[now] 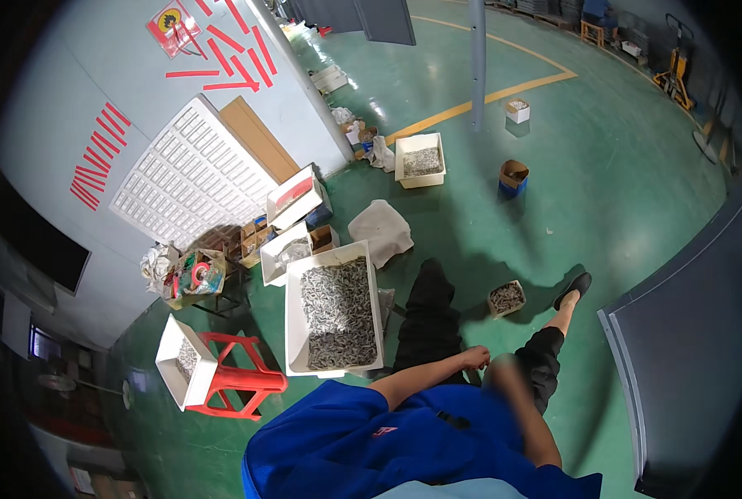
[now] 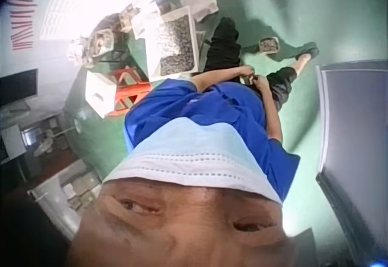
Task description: The person sits on a red stool in a factory setting, picking small metal fasteners from a white bin and attaching them to a large grey cabinet door. The person repeatedly reaches for fasteners and places them into pre-drilled holes on the door frame.
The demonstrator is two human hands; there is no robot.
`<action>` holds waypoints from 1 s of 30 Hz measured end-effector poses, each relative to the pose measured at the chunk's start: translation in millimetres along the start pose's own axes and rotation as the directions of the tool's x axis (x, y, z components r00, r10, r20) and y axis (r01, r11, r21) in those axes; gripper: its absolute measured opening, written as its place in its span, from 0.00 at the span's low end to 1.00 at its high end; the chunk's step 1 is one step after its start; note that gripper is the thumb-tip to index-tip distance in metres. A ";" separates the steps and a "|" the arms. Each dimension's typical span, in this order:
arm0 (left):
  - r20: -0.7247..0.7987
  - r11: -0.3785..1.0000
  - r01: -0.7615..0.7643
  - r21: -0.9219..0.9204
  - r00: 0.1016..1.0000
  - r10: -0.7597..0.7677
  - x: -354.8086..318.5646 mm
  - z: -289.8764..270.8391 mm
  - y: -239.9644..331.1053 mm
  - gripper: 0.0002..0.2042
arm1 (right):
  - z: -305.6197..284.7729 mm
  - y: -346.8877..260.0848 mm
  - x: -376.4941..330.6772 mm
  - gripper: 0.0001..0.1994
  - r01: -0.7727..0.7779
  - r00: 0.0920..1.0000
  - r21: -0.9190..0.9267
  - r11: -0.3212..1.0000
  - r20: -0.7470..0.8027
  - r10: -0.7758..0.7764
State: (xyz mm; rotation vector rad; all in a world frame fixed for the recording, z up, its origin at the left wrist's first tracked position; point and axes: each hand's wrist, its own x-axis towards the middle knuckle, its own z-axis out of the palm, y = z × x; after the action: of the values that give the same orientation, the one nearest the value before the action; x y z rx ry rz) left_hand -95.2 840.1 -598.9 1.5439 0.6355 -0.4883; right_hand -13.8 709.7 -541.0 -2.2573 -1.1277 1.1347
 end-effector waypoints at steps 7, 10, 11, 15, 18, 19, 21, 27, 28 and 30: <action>0.030 0.997 -0.012 0.077 1.000 0.010 -13.8 -0.7 15.2 0.16 | -5.5 7.9 3.4 0.18 0.074 0.963 0.172 0.982 -0.269 -0.025; 0.085 1.000 -0.005 0.020 0.996 0.004 -19.3 -0.9 19.4 0.16 | -7.9 8.8 0.9 0.18 0.184 0.948 0.291 0.939 -0.306 -0.091; 0.121 1.000 0.009 0.023 0.993 -0.012 -18.7 -1.6 20.8 0.16 | -9.9 6.7 -2.2 0.18 0.190 0.950 0.298 0.936 -0.295 -0.099; 0.187 0.999 0.035 0.027 0.982 -0.040 -11.3 -1.3 7.1 0.16 | -11.1 -2.2 -4.6 0.14 0.279 0.933 0.264 0.923 -0.300 -0.197; 0.204 1.000 0.010 0.022 0.979 -0.014 -10.6 -0.8 11.1 0.17 | -12.3 2.0 -3.1 0.12 0.278 0.932 0.285 0.917 -0.310 -0.186; 0.214 1.000 0.015 0.015 0.977 -0.017 -10.4 -0.7 11.5 0.17 | -12.4 2.5 -2.8 0.12 0.259 0.938 0.310 0.915 -0.306 -0.163; 0.230 1.000 0.013 0.002 0.973 -0.013 -10.4 -0.6 12.1 0.18 | -12.5 3.1 -2.1 0.11 0.242 0.943 0.333 0.911 -0.301 -0.140; 0.284 1.000 -0.013 -0.026 0.959 0.020 -19.2 -0.5 21.1 0.21 | -9.3 10.7 1.7 0.11 0.212 0.948 0.312 0.926 -0.296 -0.117; 0.288 0.999 -0.021 -0.033 0.957 0.030 -20.0 -0.9 23.1 0.22 | -9.7 11.5 3.5 0.10 0.218 0.944 0.308 0.926 -0.307 -0.121; 0.308 0.997 -0.039 -0.064 0.950 0.057 -23.1 -2.0 25.8 0.25 | -8.7 13.0 4.7 0.10 0.215 0.939 0.297 0.930 -0.326 -0.113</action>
State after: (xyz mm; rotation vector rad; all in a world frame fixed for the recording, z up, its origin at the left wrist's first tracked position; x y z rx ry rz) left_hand -95.8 839.4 -564.2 1.3878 0.3653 -0.6543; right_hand 1.2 705.7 -546.2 -1.9508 -0.9083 0.8031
